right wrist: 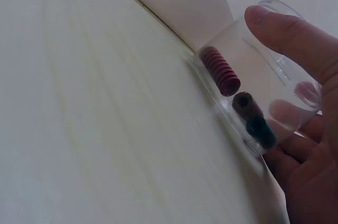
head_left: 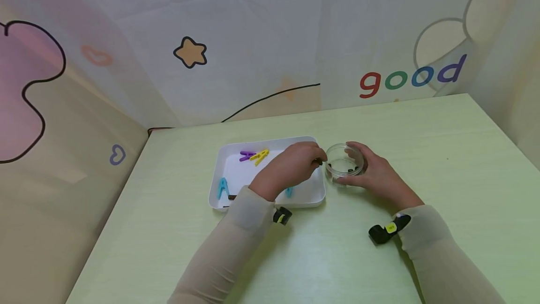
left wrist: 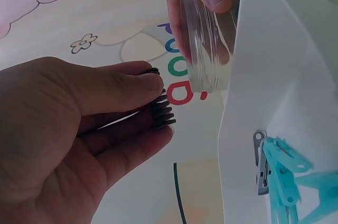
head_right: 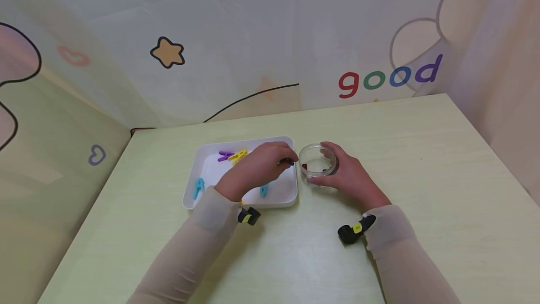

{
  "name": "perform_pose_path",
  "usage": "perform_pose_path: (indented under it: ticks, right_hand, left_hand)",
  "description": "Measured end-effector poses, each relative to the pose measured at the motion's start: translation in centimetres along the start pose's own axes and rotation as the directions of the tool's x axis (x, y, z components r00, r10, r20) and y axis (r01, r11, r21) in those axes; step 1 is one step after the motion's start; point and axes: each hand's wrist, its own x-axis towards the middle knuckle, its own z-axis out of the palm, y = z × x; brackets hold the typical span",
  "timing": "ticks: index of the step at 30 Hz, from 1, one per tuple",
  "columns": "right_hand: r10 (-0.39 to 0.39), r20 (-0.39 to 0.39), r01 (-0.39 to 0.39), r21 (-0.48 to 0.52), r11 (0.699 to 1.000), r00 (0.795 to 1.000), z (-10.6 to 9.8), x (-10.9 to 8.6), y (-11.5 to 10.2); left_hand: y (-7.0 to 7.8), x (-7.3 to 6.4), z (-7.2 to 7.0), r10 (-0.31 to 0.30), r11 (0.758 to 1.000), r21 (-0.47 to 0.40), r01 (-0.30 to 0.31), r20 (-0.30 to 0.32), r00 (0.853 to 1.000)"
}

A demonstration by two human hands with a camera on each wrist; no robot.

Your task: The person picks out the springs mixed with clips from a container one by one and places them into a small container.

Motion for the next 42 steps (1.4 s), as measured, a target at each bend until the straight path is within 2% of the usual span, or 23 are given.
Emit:
perform_pose_path:
  ticks: [9,21,26,42]
  right_hand:
    - [-0.012,0.019,0.011,0.043,0.999,1.000,-0.2,-0.3,0.0]
    - [-0.030,0.003,0.030,0.029,0.999,1.000,0.0,0.0,0.2]
    - [-0.013,0.013,0.012,0.077,0.997,1.000,-0.1,-0.3,0.2]
    - [0.008,0.017,-0.009,0.062,0.998,1.000,-0.3,-0.6,-0.1]
  left_hand:
    - [0.7,0.7,0.1,0.036,0.999,0.016,-0.036,0.004,0.999]
    - [1.1,1.4,0.5,0.032,0.999,0.017,-0.033,0.026,0.999]
    - [1.4,1.6,0.7,0.049,0.998,0.026,-0.049,0.016,0.999]
    - [2.0,2.1,1.3,0.073,0.997,0.012,-0.073,0.010,0.997]
